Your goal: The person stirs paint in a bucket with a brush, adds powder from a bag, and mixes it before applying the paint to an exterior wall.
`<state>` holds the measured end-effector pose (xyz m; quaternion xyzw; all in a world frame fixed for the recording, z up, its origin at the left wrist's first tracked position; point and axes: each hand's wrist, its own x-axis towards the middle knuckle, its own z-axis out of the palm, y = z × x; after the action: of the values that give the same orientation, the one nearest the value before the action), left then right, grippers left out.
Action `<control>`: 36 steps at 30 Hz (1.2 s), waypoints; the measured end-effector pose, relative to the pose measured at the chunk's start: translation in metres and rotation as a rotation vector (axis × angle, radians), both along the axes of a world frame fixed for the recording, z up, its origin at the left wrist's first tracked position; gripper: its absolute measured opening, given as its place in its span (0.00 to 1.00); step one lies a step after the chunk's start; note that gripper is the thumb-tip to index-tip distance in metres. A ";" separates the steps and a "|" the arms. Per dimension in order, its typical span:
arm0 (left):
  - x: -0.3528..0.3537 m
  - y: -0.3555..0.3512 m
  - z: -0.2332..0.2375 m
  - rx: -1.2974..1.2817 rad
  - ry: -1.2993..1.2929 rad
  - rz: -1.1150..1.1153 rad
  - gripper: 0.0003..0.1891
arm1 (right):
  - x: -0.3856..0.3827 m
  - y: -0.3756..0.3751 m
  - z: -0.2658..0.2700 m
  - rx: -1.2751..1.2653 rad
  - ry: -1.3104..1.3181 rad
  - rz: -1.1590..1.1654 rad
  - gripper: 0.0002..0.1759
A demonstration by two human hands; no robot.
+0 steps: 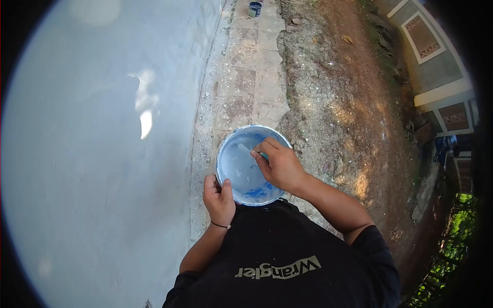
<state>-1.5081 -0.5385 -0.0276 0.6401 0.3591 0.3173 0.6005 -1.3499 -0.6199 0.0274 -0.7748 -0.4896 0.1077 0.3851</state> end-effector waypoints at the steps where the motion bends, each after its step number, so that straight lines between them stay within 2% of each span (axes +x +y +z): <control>1: 0.021 0.018 0.000 0.012 0.021 -0.025 0.06 | 0.023 0.012 0.006 -0.046 -0.037 -0.005 0.05; 5: 0.111 0.087 0.014 -0.047 -0.024 -0.069 0.06 | 0.094 0.060 0.021 -0.119 -0.085 -0.029 0.05; 8: 0.170 0.133 0.023 -0.044 -0.023 -0.076 0.06 | 0.137 0.105 0.032 -0.195 0.030 -0.028 0.05; 11: 0.218 0.171 0.034 0.031 0.005 -0.101 0.07 | 0.183 0.151 0.033 -0.103 0.107 -0.001 0.05; 16: 0.289 0.225 0.037 -0.027 0.023 -0.045 0.07 | 0.293 0.224 0.031 0.082 -0.015 -0.013 0.04; 17: 0.306 0.234 0.034 -0.024 0.028 -0.025 0.07 | 0.316 0.234 0.033 0.048 -0.033 -0.024 0.04; 24: 0.466 0.280 0.020 0.068 -0.001 0.105 0.07 | 0.469 0.272 0.023 -0.058 -0.047 0.164 0.05; 26: 0.534 0.294 0.025 0.102 0.005 0.127 0.07 | 0.528 0.292 0.025 -0.048 0.099 0.254 0.05; 27: 0.556 0.298 0.028 0.024 -0.022 0.138 0.06 | 0.549 0.301 0.025 -0.032 0.114 0.268 0.06; 28: 0.576 0.301 0.031 -0.059 -0.045 0.147 0.06 | 0.570 0.311 0.022 -0.034 0.112 0.273 0.06; 30: 0.612 0.309 0.032 0.004 -0.011 0.144 0.06 | 0.614 0.329 0.020 0.083 0.066 0.250 0.05; 32: 0.644 0.313 0.035 0.067 0.021 0.128 0.05 | 0.657 0.337 0.029 0.077 -0.001 0.218 0.05; 34: 0.678 0.320 0.039 -0.010 -0.013 0.126 0.06 | 0.697 0.340 0.037 0.080 -0.080 0.177 0.05; 36: 0.712 0.331 0.040 -0.003 -0.016 0.099 0.06 | 0.729 0.335 0.041 -0.029 -0.165 0.106 0.03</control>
<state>-0.7963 -0.2078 0.0119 0.6183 0.3860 0.3511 0.5878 -0.6211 -0.2848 0.0683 -0.7595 -0.5585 0.0709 0.3259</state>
